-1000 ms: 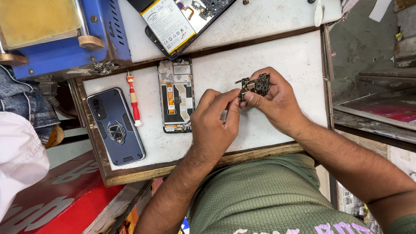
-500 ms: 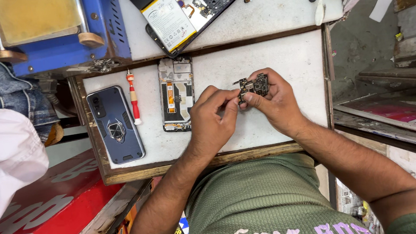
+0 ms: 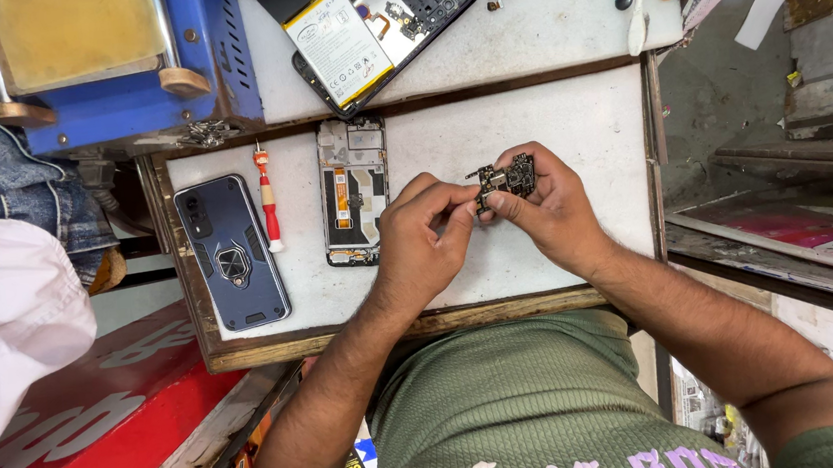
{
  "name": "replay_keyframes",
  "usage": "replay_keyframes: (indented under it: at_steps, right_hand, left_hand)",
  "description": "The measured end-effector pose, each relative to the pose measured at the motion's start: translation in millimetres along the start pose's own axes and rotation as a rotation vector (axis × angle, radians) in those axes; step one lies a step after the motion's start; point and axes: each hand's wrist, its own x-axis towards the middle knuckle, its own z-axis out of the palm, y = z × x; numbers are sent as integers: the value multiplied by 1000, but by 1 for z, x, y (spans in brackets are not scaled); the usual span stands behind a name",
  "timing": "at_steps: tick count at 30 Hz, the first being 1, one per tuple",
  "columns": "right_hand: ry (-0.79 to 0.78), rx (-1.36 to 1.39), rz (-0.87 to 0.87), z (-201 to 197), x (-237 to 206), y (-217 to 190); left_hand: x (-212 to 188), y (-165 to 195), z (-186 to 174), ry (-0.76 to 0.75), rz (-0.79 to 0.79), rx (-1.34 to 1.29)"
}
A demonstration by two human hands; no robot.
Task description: The person works at a repair bench on a disassembled smartphone. They handle the exposed motherboard and small components, then use a toothbrush to brush the board and its parts, and continue manipulating the board and phone chassis by hand.
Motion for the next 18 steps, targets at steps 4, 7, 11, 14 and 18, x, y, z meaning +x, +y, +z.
replay_keyframes:
  at_steps: [4, 7, 11, 14, 18]
  right_hand:
    - [-25, -104, -26, 0, 0, 3]
    - [-54, -96, -30, 1, 0, 5]
    - [-54, -125, -35, 2, 1, 4]
    - [-86, -110, -36, 2, 0, 2]
    - [-110, -80, -45, 1, -2, 2]
  left_hand:
    - [3, 3, -4, -49, -61, 56]
    - [4, 4, -6, -69, -133, 79]
    - [5, 3, -9, -69, -152, -57]
    - [5, 3, -11, -113, -221, -144]
    - [0, 11, -12, -99, -185, -40]
